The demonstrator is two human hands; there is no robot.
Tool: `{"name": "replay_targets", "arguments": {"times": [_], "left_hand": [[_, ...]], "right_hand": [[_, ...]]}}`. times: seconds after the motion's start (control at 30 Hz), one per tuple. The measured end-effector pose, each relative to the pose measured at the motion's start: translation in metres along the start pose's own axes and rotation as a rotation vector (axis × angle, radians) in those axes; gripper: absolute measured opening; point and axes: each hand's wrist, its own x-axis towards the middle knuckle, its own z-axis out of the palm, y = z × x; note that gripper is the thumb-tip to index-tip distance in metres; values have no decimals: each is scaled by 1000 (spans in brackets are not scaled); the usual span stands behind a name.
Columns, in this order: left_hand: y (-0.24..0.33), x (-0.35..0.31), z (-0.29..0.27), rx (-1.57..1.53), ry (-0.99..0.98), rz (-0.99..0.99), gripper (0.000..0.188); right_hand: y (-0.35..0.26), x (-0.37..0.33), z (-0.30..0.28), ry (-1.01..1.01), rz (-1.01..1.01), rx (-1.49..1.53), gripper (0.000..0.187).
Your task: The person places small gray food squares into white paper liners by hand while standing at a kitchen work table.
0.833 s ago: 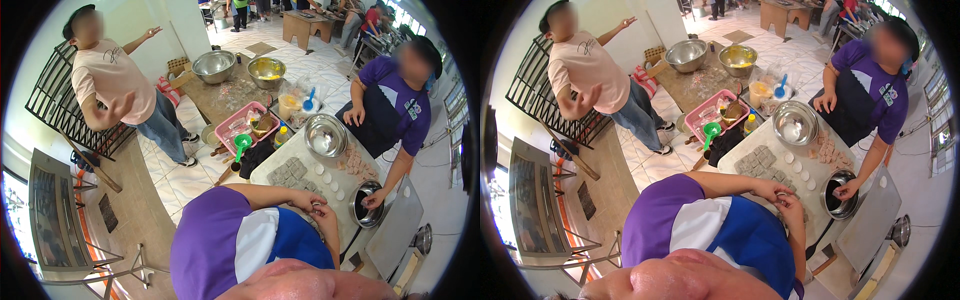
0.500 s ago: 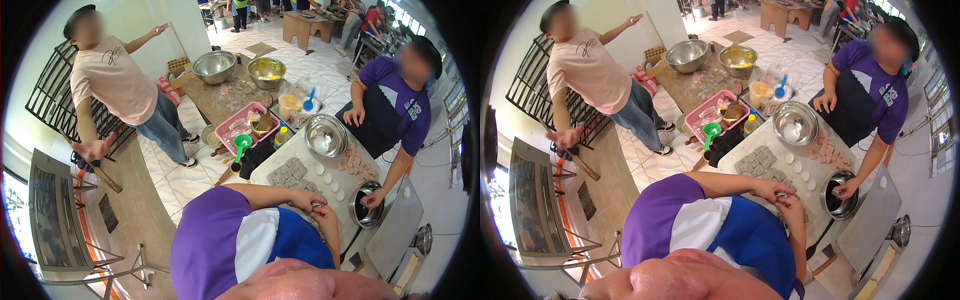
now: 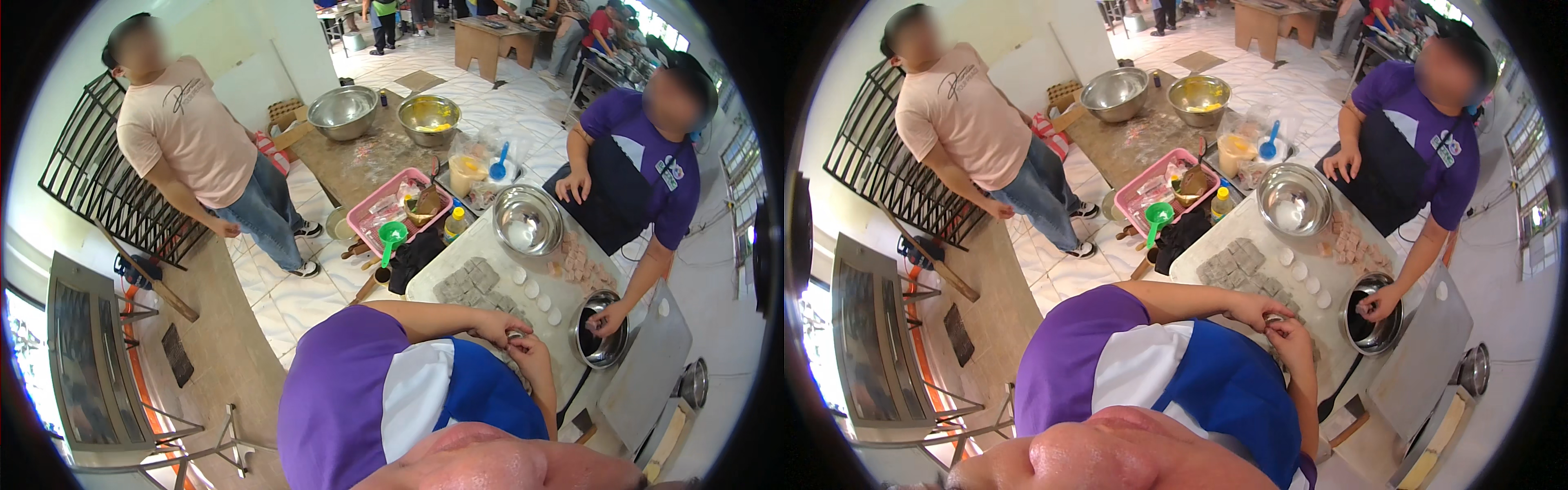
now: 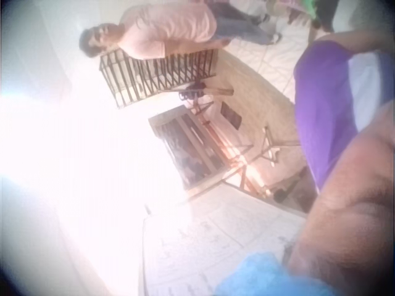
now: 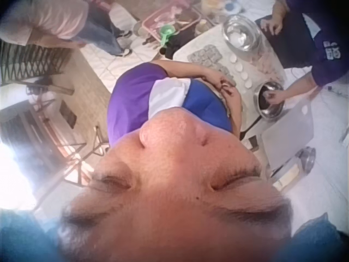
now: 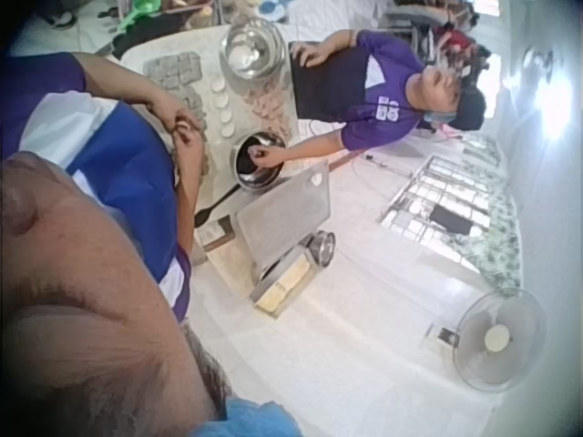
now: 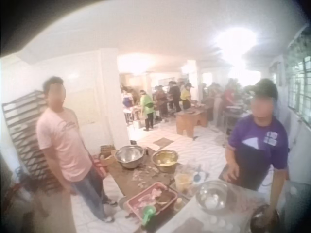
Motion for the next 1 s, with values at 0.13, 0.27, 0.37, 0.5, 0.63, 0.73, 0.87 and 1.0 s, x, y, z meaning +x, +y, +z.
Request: {"name": "replay_targets", "arguments": {"times": [0.13, 0.27, 0.37, 0.5, 0.63, 0.73, 0.87, 1.0], "left_hand": [[4, -4, 1, -11, 2, 38, 80], [4, -1, -2, -80, -34, 32, 79], [10, -6, -2, -166, 7, -17, 78], [16, -7, 1, -239, 47, -94, 75], [25, -7, 4, -271, 87, -156, 70], [21, -4, 3, -294, 104, -154, 67], [21, -4, 5, -296, 153, -147, 67], [20, -8, 5, -327, 135, -137, 64]], "right_hand": [[-14, 0, 1, 20, -40, -48, 12], [-16, -1, 0, 100, -91, -186, 13], [-19, 1, 1, 157, -177, -278, 12], [-32, -3, -2, 179, -139, -344, 15], [-33, -4, -5, 177, -160, -375, 15], [-29, -4, -5, 158, -172, -316, 15], [-12, -1, -3, 108, -139, -250, 15], [-6, 1, -2, 95, -159, -212, 16]]}}
